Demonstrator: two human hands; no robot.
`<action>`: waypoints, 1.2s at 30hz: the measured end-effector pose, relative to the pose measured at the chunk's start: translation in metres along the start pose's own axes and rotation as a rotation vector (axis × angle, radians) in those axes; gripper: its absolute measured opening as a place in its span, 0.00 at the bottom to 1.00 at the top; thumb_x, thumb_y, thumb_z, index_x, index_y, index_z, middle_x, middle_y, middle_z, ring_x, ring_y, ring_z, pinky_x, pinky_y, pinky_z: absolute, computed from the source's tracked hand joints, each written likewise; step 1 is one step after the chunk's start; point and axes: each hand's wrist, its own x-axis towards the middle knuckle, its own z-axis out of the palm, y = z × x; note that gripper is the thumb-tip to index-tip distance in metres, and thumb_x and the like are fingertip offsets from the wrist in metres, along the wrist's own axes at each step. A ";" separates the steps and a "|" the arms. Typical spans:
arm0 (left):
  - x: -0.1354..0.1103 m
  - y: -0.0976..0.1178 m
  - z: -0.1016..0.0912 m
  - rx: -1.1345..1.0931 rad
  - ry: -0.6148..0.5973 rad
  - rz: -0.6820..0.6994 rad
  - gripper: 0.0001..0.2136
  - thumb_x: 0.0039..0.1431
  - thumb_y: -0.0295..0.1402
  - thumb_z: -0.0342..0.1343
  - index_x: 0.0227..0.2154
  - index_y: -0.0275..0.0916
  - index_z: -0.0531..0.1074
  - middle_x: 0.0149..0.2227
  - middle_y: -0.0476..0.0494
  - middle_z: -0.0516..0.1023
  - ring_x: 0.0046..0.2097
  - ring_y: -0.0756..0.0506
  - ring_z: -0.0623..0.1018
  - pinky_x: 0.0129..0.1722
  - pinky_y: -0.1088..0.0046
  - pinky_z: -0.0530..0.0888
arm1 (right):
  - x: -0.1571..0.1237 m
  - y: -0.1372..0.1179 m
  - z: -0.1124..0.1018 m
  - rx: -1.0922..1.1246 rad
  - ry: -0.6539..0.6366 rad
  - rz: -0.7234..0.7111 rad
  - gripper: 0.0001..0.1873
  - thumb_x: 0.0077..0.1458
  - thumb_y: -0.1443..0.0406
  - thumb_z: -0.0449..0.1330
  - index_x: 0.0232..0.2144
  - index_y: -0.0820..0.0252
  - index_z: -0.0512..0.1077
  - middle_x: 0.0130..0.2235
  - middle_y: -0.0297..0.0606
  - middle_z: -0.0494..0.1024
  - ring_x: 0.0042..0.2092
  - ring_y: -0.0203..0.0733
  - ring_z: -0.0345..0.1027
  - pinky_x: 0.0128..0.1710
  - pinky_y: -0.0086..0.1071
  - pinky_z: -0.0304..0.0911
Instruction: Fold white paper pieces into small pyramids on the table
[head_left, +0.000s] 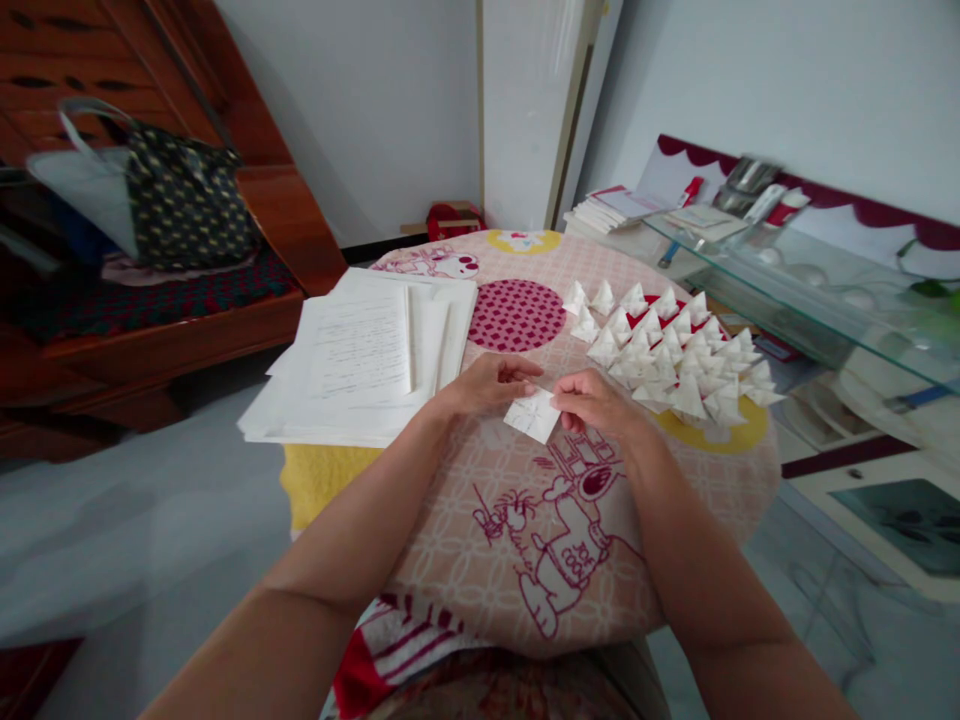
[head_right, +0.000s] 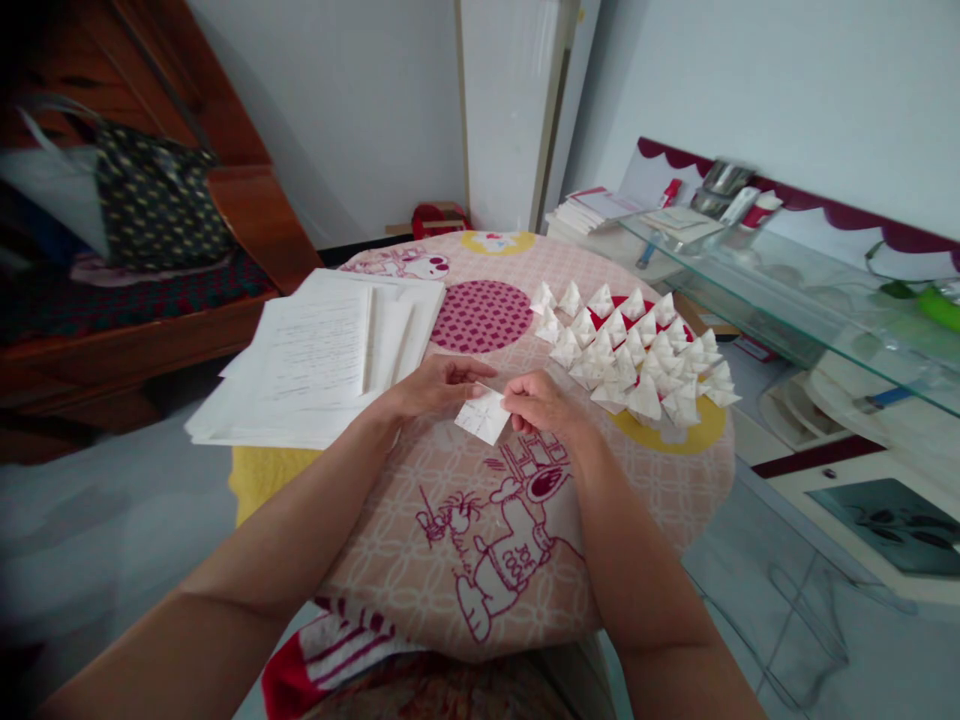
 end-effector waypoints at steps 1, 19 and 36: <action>0.001 -0.001 0.003 0.064 0.008 0.015 0.13 0.52 0.32 0.67 0.40 0.33 0.81 0.25 0.50 0.77 0.26 0.54 0.72 0.26 0.80 0.66 | 0.000 -0.001 0.001 -0.008 0.000 -0.003 0.12 0.50 0.63 0.62 0.18 0.59 0.71 0.16 0.32 0.73 0.16 0.29 0.62 0.14 0.21 0.52; 0.001 0.004 0.013 -0.189 0.199 -0.092 0.13 0.53 0.32 0.69 0.33 0.34 0.70 0.25 0.49 0.79 0.25 0.52 0.79 0.26 0.80 0.77 | 0.014 0.008 0.004 0.233 0.429 -0.070 0.21 0.40 0.51 0.73 0.29 0.61 0.79 0.25 0.39 0.80 0.24 0.39 0.71 0.22 0.30 0.68; 0.003 -0.001 0.021 0.172 0.185 0.061 0.08 0.51 0.28 0.65 0.34 0.35 0.73 0.25 0.52 0.76 0.27 0.52 0.75 0.27 0.79 0.70 | 0.014 0.014 0.008 0.001 0.426 -0.226 0.11 0.48 0.59 0.65 0.26 0.63 0.79 0.24 0.33 0.74 0.25 0.36 0.63 0.25 0.29 0.58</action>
